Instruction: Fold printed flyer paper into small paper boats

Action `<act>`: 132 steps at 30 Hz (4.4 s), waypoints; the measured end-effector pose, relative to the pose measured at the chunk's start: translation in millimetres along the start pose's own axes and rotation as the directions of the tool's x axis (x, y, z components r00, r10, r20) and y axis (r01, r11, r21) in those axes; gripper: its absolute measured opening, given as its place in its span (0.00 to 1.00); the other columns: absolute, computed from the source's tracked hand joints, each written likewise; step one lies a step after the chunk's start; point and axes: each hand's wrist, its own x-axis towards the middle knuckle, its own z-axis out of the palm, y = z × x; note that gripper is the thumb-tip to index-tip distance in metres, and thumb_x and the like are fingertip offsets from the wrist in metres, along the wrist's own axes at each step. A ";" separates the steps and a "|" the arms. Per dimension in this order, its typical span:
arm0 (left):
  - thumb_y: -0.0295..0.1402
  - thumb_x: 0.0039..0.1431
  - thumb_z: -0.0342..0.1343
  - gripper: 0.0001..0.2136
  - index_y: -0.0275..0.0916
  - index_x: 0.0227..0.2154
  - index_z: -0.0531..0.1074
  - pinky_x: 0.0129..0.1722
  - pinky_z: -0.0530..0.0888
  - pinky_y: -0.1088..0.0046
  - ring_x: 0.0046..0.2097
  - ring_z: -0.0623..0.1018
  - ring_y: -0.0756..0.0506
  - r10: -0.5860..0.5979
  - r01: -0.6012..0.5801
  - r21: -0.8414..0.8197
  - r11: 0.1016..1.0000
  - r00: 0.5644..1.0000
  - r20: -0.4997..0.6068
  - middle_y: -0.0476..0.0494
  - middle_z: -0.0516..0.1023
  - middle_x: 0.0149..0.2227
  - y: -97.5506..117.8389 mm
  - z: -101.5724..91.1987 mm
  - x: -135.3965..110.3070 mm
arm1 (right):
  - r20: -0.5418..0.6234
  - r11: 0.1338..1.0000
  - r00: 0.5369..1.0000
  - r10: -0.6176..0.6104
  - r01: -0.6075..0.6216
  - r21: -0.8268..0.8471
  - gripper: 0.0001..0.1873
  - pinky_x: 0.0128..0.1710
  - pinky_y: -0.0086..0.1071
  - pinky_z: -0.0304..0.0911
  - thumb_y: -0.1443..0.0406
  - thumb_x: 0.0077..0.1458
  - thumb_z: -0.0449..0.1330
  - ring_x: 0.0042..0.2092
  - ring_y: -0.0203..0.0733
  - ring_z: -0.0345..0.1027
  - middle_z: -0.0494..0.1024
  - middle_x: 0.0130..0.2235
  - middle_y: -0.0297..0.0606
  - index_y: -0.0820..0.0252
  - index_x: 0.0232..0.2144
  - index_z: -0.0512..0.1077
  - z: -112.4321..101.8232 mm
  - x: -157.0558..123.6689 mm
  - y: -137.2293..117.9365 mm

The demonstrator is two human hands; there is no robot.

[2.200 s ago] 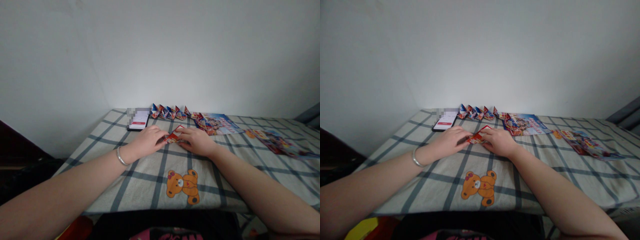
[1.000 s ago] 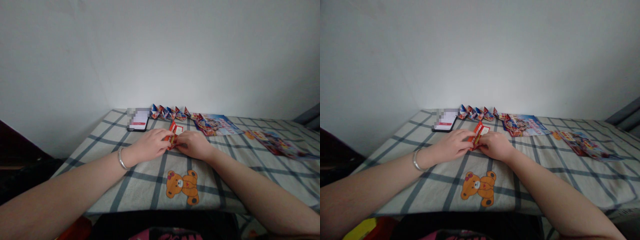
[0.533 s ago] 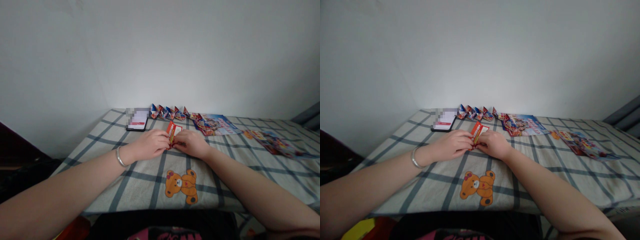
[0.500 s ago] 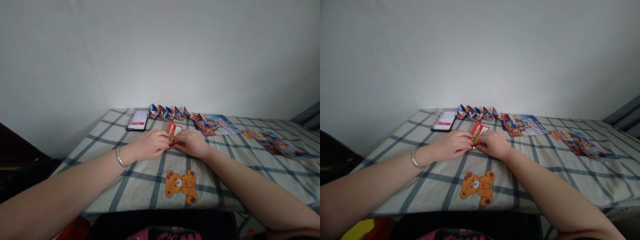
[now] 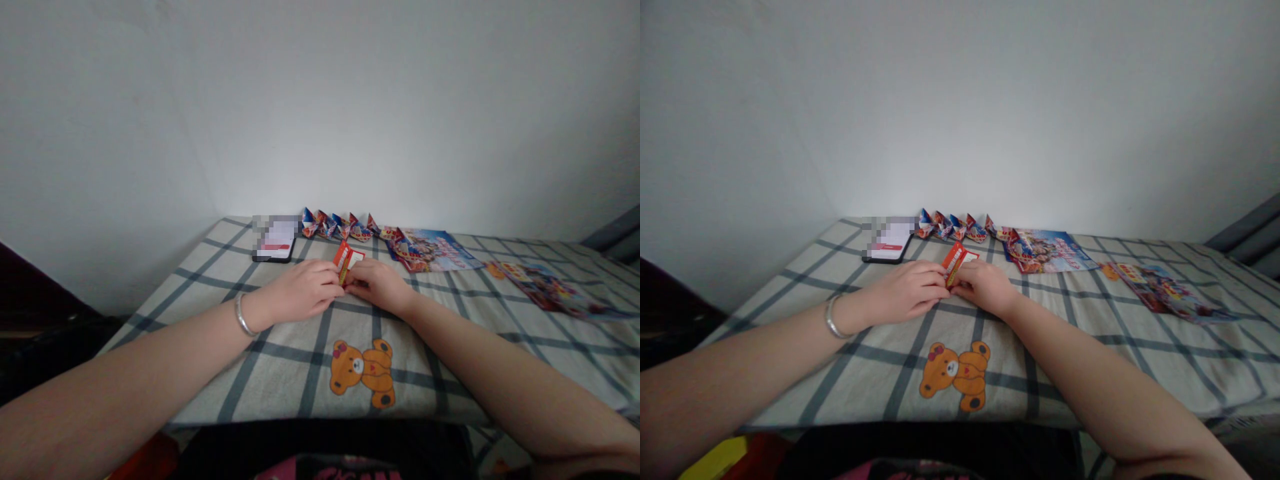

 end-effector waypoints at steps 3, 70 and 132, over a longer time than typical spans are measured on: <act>0.29 0.64 0.53 0.09 0.40 0.41 0.77 0.51 0.72 0.60 0.51 0.73 0.41 -0.018 0.018 0.000 1.000 1.000 0.014 0.42 0.77 0.42 -0.1 -0.8 0.6 | 0.001 1.000 1.000 0.002 -0.002 0.004 0.02 0.39 0.31 0.61 0.68 0.57 0.63 0.38 0.39 0.71 0.79 0.34 0.35 0.57 0.31 0.74 0.8 0.8 1.0; 0.27 0.60 0.54 0.08 0.38 0.38 0.78 0.54 0.70 0.59 0.47 0.75 0.43 -0.005 0.004 0.030 1.000 1.000 0.025 0.44 0.80 0.38 4.8 -3.2 4.8 | 0.148 0.940 0.929 0.340 -0.337 -0.049 0.36 0.65 0.50 0.47 0.71 0.55 0.50 0.66 0.52 0.51 0.61 0.65 0.47 0.62 0.67 0.53 6.5 -1.1 -10.9; 0.31 0.61 0.57 0.05 0.37 0.39 0.75 0.56 0.68 0.57 0.51 0.74 0.41 -0.152 0.151 0.122 0.981 0.988 0.001 0.43 0.79 0.44 -2.6 1.6 -2.2 | 0.099 0.996 0.994 0.043 -0.035 -0.081 0.18 0.59 0.45 0.60 0.64 0.58 0.58 0.57 0.48 0.66 0.75 0.54 0.44 0.59 0.52 0.72 -11.6 -7.8 -6.8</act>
